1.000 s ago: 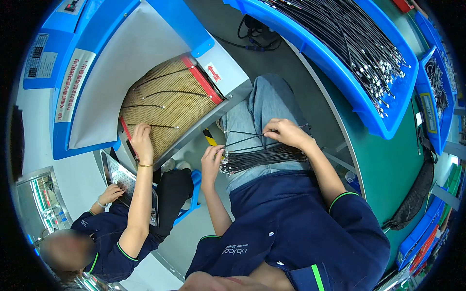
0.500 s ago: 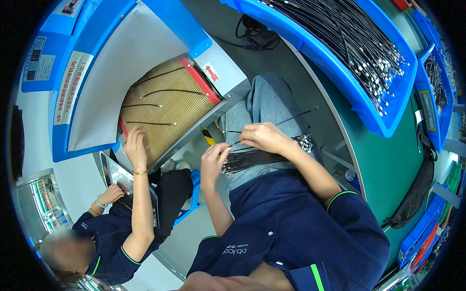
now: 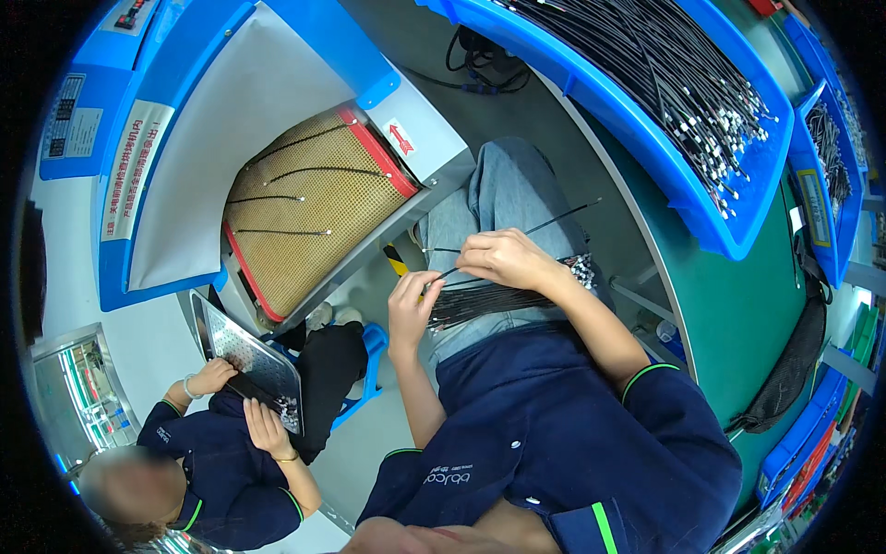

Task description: The person sits at a workstation and repeatedly picks up black cables from a blue bin. They insert one end of each cable into a slot on a blue machine, then place the cable onto a conveyor belt. The person handles the cables one at a time, maintaining a steady rhythm.

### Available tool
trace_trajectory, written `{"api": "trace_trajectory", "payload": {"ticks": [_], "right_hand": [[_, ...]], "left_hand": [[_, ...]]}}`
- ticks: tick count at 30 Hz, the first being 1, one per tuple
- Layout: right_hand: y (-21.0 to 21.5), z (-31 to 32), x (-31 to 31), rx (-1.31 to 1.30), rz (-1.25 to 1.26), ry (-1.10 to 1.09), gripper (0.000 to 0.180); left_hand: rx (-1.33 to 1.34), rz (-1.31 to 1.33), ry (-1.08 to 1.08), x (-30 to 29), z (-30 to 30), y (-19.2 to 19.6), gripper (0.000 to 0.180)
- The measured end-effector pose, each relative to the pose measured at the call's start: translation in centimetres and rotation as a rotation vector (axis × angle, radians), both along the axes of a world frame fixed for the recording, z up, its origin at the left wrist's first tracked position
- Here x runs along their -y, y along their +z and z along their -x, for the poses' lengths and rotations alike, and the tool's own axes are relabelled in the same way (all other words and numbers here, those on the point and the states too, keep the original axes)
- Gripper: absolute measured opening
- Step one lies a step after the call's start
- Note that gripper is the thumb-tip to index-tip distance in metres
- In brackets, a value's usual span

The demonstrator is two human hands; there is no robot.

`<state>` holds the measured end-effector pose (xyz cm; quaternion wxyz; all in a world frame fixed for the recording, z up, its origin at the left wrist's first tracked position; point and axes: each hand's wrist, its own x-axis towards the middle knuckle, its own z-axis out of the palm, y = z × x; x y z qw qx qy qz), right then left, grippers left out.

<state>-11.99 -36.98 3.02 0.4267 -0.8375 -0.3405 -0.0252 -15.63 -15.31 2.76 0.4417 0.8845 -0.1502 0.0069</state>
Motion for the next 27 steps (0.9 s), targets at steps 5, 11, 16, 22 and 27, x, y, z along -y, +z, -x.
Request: {"api": "trace_trajectory", "payload": {"ticks": [5, 11, 16, 22, 27], "right_hand": [[-0.1, 0.1, 0.2, 0.009, 0.016, -0.006, 0.011], [0.0, 0.1, 0.2, -0.043, -0.021, -0.023, 0.011], [0.2, 0.1, 0.1, -0.075, -0.040, -0.015, 0.010], [0.3, 0.1, 0.1, -0.091, -0.050, -0.013, 0.010], [0.3, 0.1, 0.0, -0.110, -0.075, -0.010, 0.010]], "left_hand": [[0.036, -0.032, -0.012, 0.0, 0.0, -0.1, 0.014], [0.149, -0.020, 0.027, 0.1, 0.1, -0.2, 0.018], [0.291, -0.017, -0.006, -0.2, 0.1, -0.4, 0.018], [0.310, 0.008, -0.011, -0.1, 0.1, -0.3, 0.018], [0.304, 0.018, -0.014, 0.2, 0.1, 0.0, 0.018]]}}
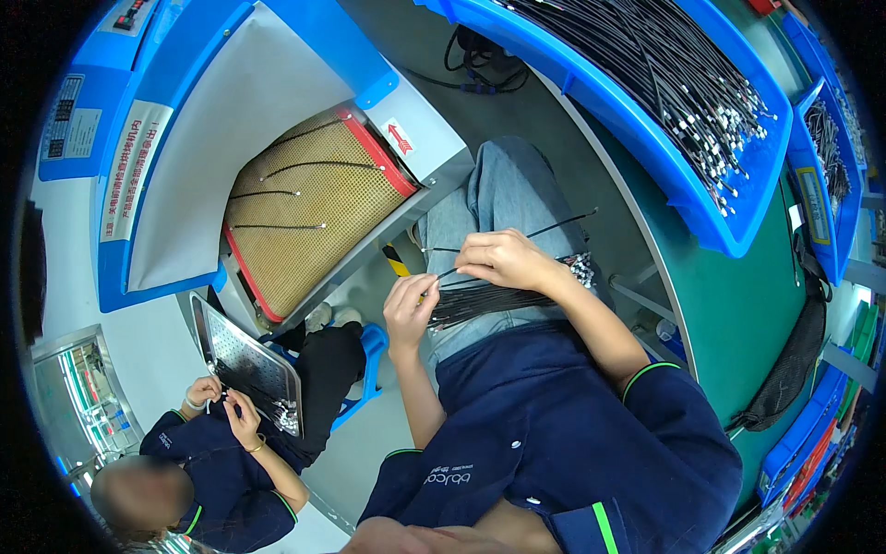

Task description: The person sits at a workstation and repeatedly picks up black cables from a blue bin. They insert one end of each cable into a slot on a blue machine, then place the cable onto a conveyor belt. The person handles the cables one at a time, maintaining a steady rhythm.

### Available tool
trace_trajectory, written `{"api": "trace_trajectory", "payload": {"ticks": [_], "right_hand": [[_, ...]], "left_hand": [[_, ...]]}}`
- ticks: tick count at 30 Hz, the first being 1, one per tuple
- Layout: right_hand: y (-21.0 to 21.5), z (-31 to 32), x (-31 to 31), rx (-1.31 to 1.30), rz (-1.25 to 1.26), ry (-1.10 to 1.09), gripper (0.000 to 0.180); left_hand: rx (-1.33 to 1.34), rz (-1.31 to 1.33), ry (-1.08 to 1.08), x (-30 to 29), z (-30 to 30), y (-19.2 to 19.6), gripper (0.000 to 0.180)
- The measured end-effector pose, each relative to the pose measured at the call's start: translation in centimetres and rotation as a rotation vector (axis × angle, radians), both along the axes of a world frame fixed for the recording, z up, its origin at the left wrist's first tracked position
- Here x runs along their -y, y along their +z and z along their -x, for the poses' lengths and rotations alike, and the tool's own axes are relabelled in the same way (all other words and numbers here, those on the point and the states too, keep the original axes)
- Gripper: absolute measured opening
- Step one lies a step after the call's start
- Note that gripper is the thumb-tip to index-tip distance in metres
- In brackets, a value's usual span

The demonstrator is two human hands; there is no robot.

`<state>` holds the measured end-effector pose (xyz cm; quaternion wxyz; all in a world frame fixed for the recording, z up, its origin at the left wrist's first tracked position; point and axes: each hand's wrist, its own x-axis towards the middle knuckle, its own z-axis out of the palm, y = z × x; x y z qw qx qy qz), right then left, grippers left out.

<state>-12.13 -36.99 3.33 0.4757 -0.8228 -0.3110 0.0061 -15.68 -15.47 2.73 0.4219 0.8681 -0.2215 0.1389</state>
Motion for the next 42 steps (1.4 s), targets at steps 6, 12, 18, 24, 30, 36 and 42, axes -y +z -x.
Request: {"api": "trace_trajectory", "payload": {"ticks": [6, 12, 18, 24, 30, 36, 42], "right_hand": [[-0.3, 0.2, -0.2, 0.006, -0.010, 0.027, 0.009], [-0.1, 0.1, -0.2, -0.038, -0.028, 0.032, 0.009], [-0.2, 0.2, 0.1, -0.053, -0.035, 0.029, 0.009], [0.0, 0.2, 0.1, -0.075, -0.022, 0.029, 0.008], [-0.1, 0.1, 0.1, -0.131, -0.049, 0.035, 0.009], [-0.3, -0.2, 0.4, -0.183, -0.050, 0.064, 0.012], [-0.1, -0.8, 2.6, -0.094, 0.077, -0.035, 0.011]], "left_hand": [[-0.023, 0.001, -0.044, -0.2, 0.1, -0.1, 0.018], [0.000, 0.003, -0.029, -0.4, 0.2, 0.0, 0.017], [0.003, -0.016, -0.029, -0.4, 0.1, 0.2, 0.016], [0.023, -0.021, -0.033, -0.2, 0.0, 0.2, 0.017], [0.025, -0.050, -0.032, 0.0, -0.1, 0.5, 0.015], [-0.028, -0.094, -0.016, -0.3, -0.1, 0.5, 0.014], [-0.055, -0.096, 0.077, -2.4, -0.2, 0.0, 0.016]]}}
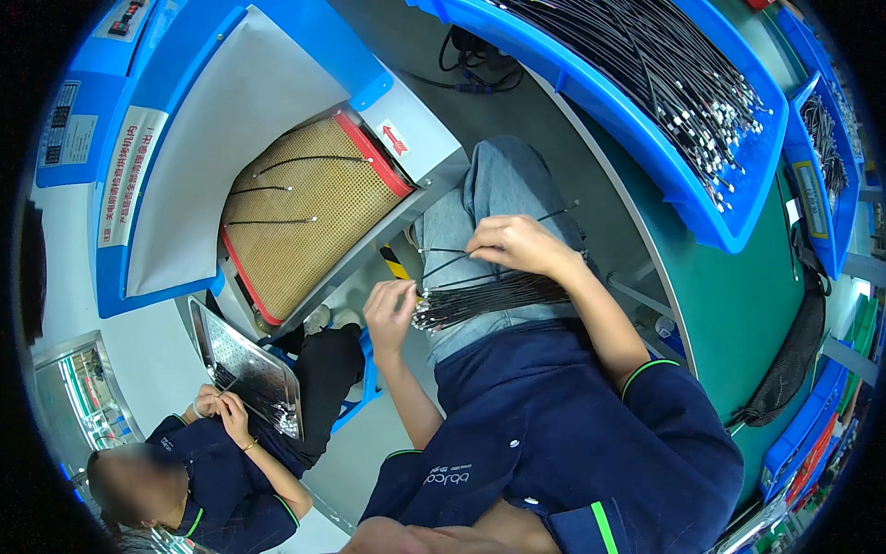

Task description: The person sits at a workstation and repeatedly picks up black cables from a blue bin. They insert one end of each cable into a slot on a blue machine, then place the cable onto a conveyor belt. The person handles the cables one at a time, maintaining a steady rhythm.

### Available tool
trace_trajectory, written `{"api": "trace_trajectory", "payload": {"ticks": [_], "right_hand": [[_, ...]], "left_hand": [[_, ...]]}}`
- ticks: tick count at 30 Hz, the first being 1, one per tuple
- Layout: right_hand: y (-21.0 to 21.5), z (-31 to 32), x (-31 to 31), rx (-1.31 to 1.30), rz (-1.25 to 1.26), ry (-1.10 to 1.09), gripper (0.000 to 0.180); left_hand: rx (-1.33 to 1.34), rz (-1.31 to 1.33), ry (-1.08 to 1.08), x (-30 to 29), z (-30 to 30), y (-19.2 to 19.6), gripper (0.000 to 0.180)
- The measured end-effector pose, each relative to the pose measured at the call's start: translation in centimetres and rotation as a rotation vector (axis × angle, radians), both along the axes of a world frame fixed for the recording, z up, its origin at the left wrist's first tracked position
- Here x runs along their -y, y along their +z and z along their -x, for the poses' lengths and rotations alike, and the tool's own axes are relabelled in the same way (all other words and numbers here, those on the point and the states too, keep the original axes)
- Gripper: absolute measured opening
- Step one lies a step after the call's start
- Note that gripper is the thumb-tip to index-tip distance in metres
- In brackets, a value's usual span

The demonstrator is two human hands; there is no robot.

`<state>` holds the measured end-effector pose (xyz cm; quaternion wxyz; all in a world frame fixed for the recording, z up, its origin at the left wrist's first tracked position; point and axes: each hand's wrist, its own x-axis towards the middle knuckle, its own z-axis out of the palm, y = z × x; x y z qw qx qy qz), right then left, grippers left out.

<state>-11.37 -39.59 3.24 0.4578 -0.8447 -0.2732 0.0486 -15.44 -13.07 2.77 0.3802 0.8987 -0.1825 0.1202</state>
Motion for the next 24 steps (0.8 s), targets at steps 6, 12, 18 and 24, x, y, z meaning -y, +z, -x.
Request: {"api": "trace_trajectory", "payload": {"ticks": [6, 12, 18, 24], "right_hand": [[1.0, -0.8, 2.4, 0.007, 0.063, -0.084, 0.011], [1.2, -0.8, 2.6, 0.032, 0.105, -0.082, 0.012], [1.7, -1.0, 1.1, 0.060, 0.061, -0.017, 0.011], [1.6, -1.0, 2.0, 0.087, 0.168, -0.020, 0.010]], "left_hand": [[-0.039, 0.026, 0.146, -3.5, 1.2, -0.5, 0.013], [-0.060, 0.041, 0.162, -3.6, 1.3, -0.4, 0.014], [-0.082, 0.054, 0.158, -3.2, 1.1, 0.3, 0.014], [-0.102, 0.037, 0.172, -3.8, 1.0, -0.2, 0.013]]}}
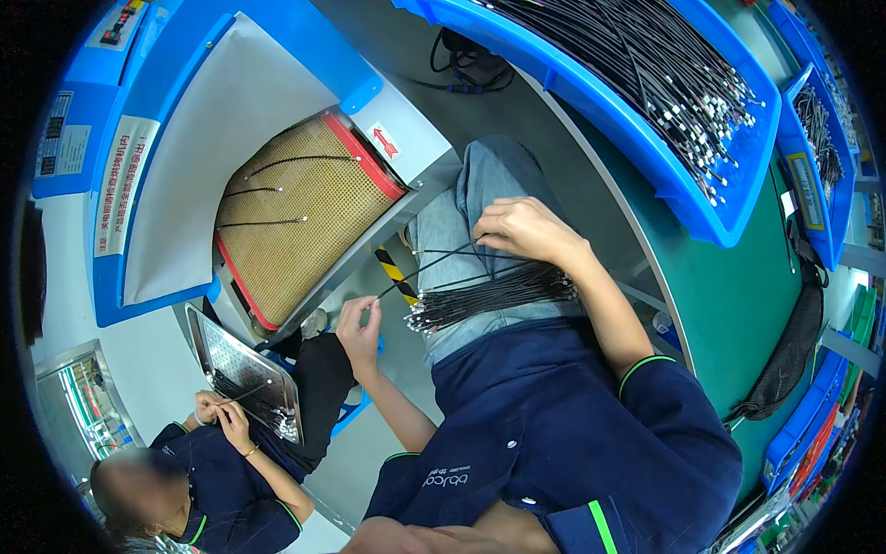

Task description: The person sits at a workstation and repeatedly picks up black cables from a blue bin. They insert one end of each cable into a slot on a blue machine, then place the cable onto a conveyor belt. The person handles the cables one at a time, maintaining a steady rhythm.

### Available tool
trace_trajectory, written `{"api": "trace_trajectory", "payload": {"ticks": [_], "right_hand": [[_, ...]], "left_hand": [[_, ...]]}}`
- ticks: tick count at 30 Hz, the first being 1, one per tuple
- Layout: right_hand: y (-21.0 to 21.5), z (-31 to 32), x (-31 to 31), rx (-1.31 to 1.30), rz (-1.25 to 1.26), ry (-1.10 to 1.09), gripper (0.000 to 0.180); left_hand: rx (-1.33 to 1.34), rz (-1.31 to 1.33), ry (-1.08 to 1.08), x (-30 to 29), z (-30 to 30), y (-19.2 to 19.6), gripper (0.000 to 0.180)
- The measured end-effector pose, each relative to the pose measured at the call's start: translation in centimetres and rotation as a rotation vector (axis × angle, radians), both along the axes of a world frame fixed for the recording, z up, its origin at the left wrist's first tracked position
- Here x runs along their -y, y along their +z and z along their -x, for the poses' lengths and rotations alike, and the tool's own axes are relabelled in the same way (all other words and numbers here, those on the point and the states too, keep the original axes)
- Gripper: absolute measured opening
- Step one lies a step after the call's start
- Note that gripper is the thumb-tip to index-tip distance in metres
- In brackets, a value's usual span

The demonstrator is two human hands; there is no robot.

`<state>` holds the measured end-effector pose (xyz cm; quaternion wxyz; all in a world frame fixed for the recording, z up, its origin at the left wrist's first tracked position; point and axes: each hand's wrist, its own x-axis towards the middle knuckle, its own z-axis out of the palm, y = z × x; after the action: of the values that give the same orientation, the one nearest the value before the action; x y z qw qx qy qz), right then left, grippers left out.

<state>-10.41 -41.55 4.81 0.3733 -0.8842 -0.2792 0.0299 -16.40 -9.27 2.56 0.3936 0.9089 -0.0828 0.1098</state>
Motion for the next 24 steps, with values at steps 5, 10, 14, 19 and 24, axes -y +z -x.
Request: {"api": "trace_trajectory", "payload": {"ticks": [5, 10, 14, 19, 24], "right_hand": [[0.1, -0.6, 1.6, -0.045, 0.010, -0.048, 0.010], [0.1, -0.5, 2.1, -0.136, -0.031, -0.086, 0.011], [0.1, -0.1, 2.0, -0.131, -0.110, -0.120, 0.010], [0.3, -0.2, 1.9, -0.034, -0.127, -0.064, 0.009], [0.3, -0.1, 1.8, 0.009, -0.160, -0.049, 0.009]], "left_hand": [[-0.018, -0.052, 0.117, -2.1, 1.4, 0.1, 0.011], [-0.006, -0.048, 0.154, -2.9, 1.8, 0.0, 0.011], [0.009, -0.058, 0.127, -3.3, 1.6, -0.4, 0.011], [0.001, -0.032, 0.159, -3.6, 2.0, -0.3, 0.013], [-0.003, -0.015, 0.165, -3.6, 2.0, -0.3, 0.013]]}}
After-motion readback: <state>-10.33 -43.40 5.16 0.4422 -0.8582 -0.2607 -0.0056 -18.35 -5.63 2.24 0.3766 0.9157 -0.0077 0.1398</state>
